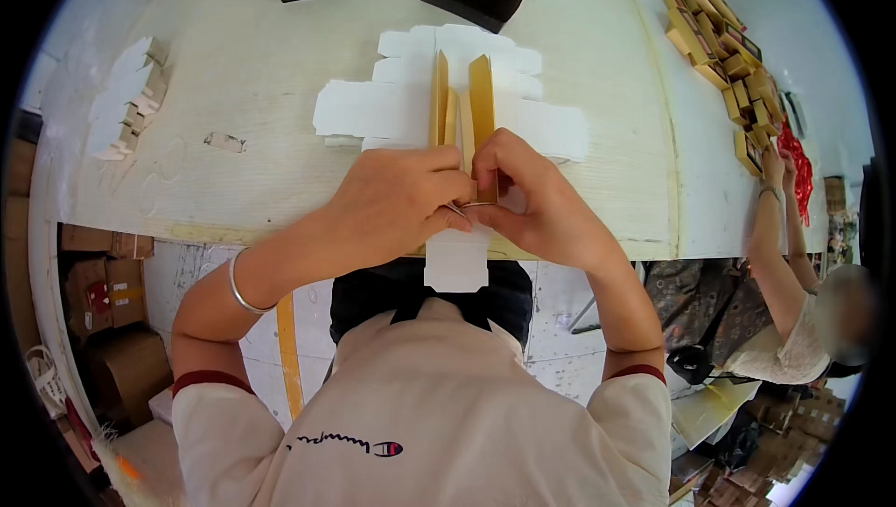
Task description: The person folds flat white cardboard pieces into small rectangular boxes and inserts dark brown plastic inserts into them. The person repeats this process multiple times, stacking the completed boxes on the table.
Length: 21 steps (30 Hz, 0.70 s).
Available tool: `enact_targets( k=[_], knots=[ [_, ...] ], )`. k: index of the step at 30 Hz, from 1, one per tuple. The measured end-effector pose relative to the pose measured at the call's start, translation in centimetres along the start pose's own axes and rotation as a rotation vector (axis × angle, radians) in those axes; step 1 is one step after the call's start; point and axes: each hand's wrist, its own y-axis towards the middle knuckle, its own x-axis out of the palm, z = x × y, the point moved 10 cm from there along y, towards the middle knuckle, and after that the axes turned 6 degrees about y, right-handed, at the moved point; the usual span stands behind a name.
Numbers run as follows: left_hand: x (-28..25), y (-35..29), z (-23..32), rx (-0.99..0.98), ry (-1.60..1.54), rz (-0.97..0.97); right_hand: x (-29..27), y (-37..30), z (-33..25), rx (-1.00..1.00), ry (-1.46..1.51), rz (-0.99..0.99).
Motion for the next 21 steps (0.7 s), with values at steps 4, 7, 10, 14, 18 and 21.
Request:
enact_targets(
  k=[4, 7, 10, 14, 18, 21],
  knots=[
    [-0.3, 0.0, -1.0, -0.147, -0.065, 0.137, -1.1, -2.1, -2.7, -0.267, -0.066, 0.046],
    [-0.4, -0.1, -1.0, -0.186, -0.101, 0.176, -0.3, -4.5, -4.6, -0.371, -0.322, 0.179],
    [-0.1, 0.0, -1.0, -0.229, -0.130, 0.105, 1.5, -5.6, -4.7, -0.411, -0.547, 0.368],
    [0.1, -0.1, -1.9, -0.375, -0.320, -0.142, 1.0, -5.6, -4.2, -0.578, -0.389, 0.599],
    [0.3, -0.9, -2.2, -0.461, -0.726, -0.239, -0.5, -3.8, -2.5, -0.376, 0.093, 0.641],
    [0.4, -1.2, -2.3, -0.373, -0.568, -0.063, -1.4, -2.8, -2.2, -0.234, 0.303, 0.673]
  ],
)
